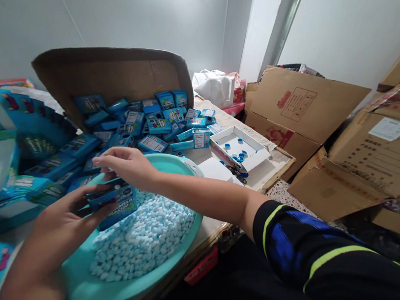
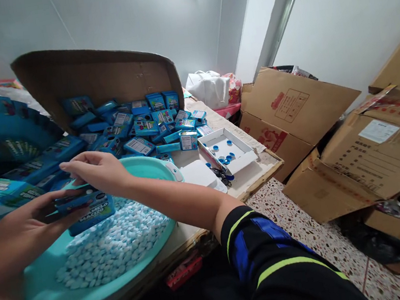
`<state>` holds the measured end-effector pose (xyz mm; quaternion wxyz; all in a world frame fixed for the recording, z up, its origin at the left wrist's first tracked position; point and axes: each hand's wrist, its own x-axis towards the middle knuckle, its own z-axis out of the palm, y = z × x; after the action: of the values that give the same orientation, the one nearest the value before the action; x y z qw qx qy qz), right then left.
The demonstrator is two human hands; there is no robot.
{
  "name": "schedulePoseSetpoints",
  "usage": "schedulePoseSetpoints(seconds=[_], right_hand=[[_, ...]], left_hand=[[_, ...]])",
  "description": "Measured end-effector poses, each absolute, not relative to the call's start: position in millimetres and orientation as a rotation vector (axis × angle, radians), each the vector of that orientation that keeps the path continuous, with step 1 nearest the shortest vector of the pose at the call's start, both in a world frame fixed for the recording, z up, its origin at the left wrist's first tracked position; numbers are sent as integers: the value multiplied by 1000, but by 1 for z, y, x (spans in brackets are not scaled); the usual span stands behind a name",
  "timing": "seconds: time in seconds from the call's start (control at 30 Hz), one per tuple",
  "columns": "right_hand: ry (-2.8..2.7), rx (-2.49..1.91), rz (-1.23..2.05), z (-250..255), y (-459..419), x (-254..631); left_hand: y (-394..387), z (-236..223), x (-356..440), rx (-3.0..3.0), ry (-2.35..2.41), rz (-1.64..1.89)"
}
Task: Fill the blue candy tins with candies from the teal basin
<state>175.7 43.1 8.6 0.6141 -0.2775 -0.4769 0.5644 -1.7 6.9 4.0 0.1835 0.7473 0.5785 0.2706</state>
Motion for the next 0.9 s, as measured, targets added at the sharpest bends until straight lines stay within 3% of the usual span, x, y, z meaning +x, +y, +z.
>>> schedulePoseSetpoints(seconds=[0.9], right_hand=[[-1202,-560,1362,0,51,173]], left_hand=[[6,5,-1,1933,1623,901]])
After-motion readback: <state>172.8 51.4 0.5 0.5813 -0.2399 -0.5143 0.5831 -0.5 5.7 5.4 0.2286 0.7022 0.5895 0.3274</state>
